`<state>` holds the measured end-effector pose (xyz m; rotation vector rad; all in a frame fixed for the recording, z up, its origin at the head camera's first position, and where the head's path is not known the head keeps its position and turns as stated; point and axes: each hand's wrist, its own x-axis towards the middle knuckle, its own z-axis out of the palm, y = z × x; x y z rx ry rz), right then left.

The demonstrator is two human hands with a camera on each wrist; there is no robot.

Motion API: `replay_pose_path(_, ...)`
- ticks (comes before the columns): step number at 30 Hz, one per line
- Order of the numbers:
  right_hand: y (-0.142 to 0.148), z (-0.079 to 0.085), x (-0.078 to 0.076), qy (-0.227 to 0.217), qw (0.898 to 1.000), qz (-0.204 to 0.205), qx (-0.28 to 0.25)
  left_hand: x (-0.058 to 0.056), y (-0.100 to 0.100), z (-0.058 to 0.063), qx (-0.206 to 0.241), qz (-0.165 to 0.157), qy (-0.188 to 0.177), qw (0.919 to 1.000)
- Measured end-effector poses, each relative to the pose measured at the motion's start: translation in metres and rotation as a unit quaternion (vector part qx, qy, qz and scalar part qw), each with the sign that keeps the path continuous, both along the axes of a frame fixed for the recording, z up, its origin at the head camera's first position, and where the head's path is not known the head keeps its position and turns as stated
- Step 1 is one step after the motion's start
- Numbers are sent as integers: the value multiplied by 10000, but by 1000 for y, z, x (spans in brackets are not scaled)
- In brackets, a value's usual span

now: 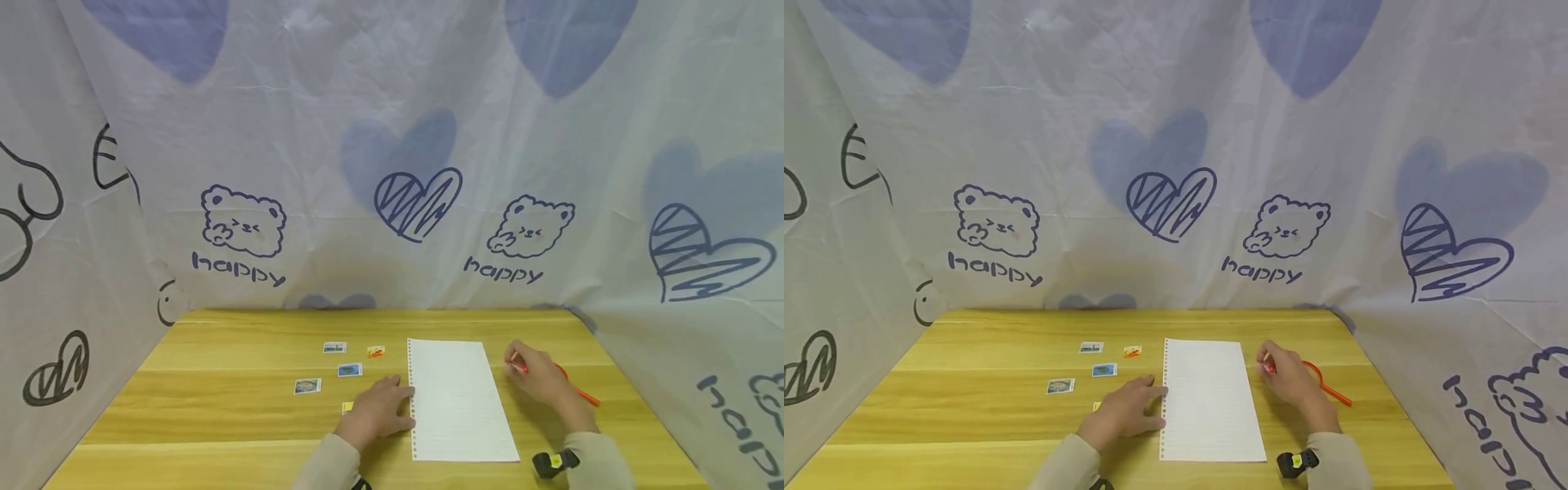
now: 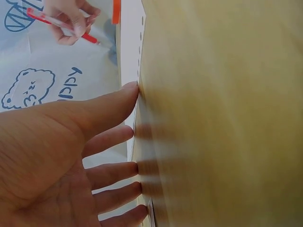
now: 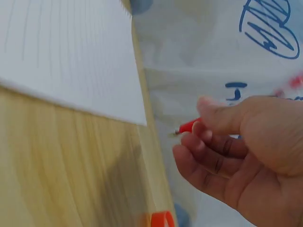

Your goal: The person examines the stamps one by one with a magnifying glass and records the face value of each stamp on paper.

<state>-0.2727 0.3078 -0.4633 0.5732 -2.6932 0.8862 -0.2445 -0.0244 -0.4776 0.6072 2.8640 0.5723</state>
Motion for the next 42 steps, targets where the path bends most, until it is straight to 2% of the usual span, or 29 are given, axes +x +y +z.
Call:
replay_pose_path(2,-5,1,1,108,9990,242,-371,1,0,0,-14,1,-2,10000)
replay_pose_path(4,-10,2,2,31,9963,424,-741,1,0,0,-40,1,-12,10000)
replay_pose_path(8,-19,2,1,-467,9929,235,-1072,0,0,0,-121,-13,-5,9999)
replay_pose_path(15,-30,4,-6,-1106,9907,-289,-733,0,1,-1,-130,-41,-74,9999)
replay_pose_path(21,-40,7,-15,-1555,9847,-355,-698,-1,2,0,-190,-48,-101,9998)
replay_pose_path(24,-47,9,-20,-1753,9799,-310,-902,-1,2,1,-191,-29,-112,9998)
replay_pose_path(29,-58,10,-29,-1773,9728,-128,-1486,-3,2,0,-204,-3,-94,9997)
replay_pose_path(31,-62,10,-32,-1800,9692,-175,-1671,-4,2,0,-222,-4,-105,9997)
replay_pose_path(36,-76,9,-40,-1874,9639,-485,-1829,-4,2,1,-294,-6,-132,9995)
replay_pose_path(42,-90,6,-49,-1824,9649,-602,-1789,-5,2,2,-354,-21,-79,9993)
